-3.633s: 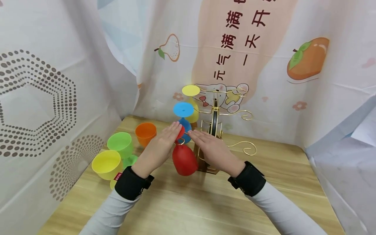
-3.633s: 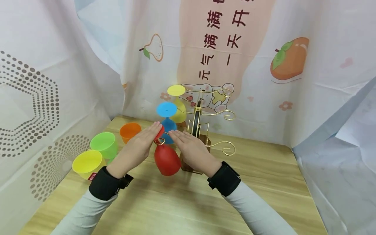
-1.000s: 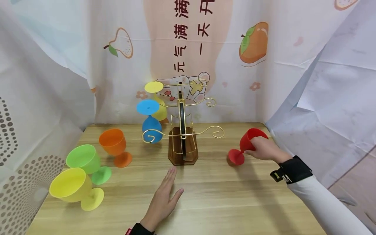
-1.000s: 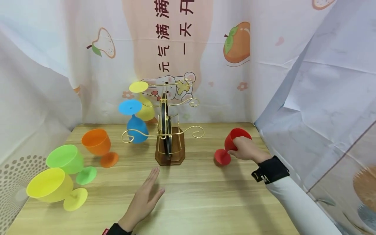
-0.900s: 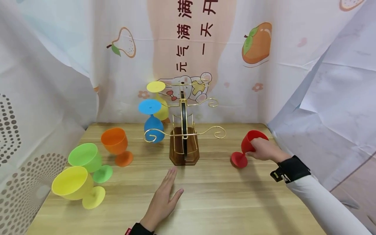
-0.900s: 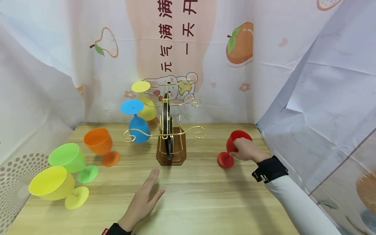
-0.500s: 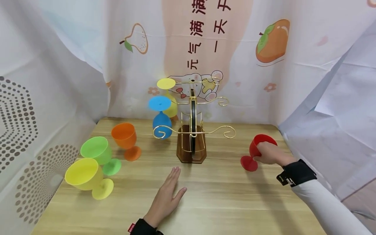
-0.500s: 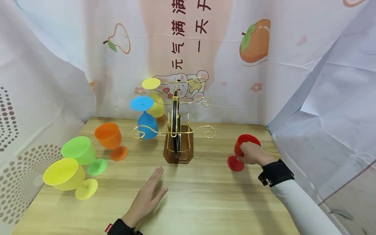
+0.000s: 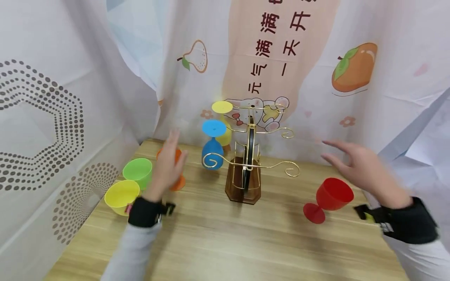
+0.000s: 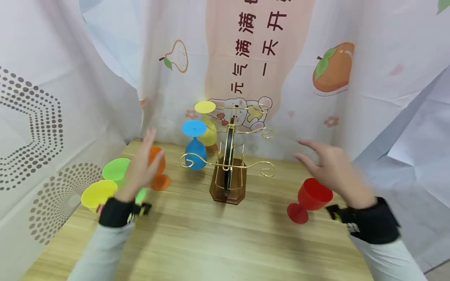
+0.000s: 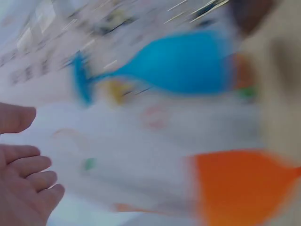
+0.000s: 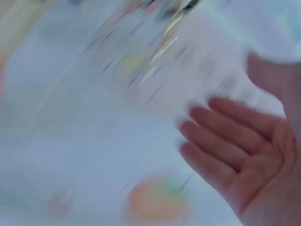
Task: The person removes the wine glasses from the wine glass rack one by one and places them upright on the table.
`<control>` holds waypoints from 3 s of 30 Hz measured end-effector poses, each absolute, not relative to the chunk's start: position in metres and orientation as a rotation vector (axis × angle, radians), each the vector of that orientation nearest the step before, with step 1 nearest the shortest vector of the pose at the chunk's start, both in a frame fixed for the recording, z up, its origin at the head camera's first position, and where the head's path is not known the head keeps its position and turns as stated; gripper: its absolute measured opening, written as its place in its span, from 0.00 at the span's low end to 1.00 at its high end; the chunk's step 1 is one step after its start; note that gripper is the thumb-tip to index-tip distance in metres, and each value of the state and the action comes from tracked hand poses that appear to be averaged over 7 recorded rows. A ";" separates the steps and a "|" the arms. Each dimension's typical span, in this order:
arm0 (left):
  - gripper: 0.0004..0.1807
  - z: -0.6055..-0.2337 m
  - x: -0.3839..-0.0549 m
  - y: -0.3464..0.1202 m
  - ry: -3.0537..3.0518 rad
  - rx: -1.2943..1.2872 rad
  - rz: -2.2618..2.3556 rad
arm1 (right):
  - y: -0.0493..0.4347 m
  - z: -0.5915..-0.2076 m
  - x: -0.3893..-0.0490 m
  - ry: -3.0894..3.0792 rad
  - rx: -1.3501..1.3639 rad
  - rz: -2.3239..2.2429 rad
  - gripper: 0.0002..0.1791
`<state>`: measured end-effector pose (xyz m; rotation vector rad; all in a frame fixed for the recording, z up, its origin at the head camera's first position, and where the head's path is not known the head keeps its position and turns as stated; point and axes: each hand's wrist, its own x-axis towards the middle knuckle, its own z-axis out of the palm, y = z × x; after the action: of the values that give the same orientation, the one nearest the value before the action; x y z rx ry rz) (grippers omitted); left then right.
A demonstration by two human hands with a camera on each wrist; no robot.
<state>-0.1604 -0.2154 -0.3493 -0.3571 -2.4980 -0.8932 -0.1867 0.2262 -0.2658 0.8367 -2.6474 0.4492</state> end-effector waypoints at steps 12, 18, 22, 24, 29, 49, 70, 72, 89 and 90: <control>0.36 -0.294 -0.268 -0.177 -3.053 -0.794 -0.532 | 0.041 -0.307 -0.201 -2.710 1.273 0.341 0.31; 0.39 -0.310 -0.273 -0.175 -3.114 -0.855 -0.299 | 0.038 -0.329 -0.205 -2.656 1.319 0.249 0.26; 0.32 -0.313 -0.269 -0.175 -3.030 -0.904 -0.112 | 0.037 -0.332 -0.207 -2.618 1.339 0.186 0.26; 0.29 -0.313 -0.267 -0.175 -2.974 -0.930 -0.017 | 0.036 -0.332 -0.207 -2.618 1.346 0.141 0.27; 0.28 -0.313 -0.263 -0.173 -2.881 -0.953 -0.001 | 0.038 -0.332 -0.206 -2.615 1.361 0.075 0.27; 0.31 -0.300 -0.269 -0.158 -2.684 -1.080 -0.053 | 0.039 -0.337 -0.205 -2.537 1.409 0.071 0.24; 0.31 -0.362 -0.126 -0.203 -2.475 -0.453 -0.492 | 0.058 -0.337 -0.184 -2.487 1.386 0.337 0.24; 0.30 -0.378 -0.110 -0.199 -2.475 -0.366 -0.588 | 0.069 -0.345 -0.168 -2.394 1.383 0.459 0.24; 0.25 -0.456 -0.042 -0.125 -2.326 -0.115 -1.194 | 0.102 -0.453 -0.041 -2.559 0.087 2.375 0.23; 0.25 -0.458 -0.041 -0.120 -2.327 -0.110 -1.213 | 0.101 -0.453 -0.039 -2.522 0.019 2.419 0.23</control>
<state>-0.0407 -0.1201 -0.4584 -0.1098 -2.3275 -1.2134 -0.0388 0.1005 -0.4532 0.0190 -2.5216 2.4188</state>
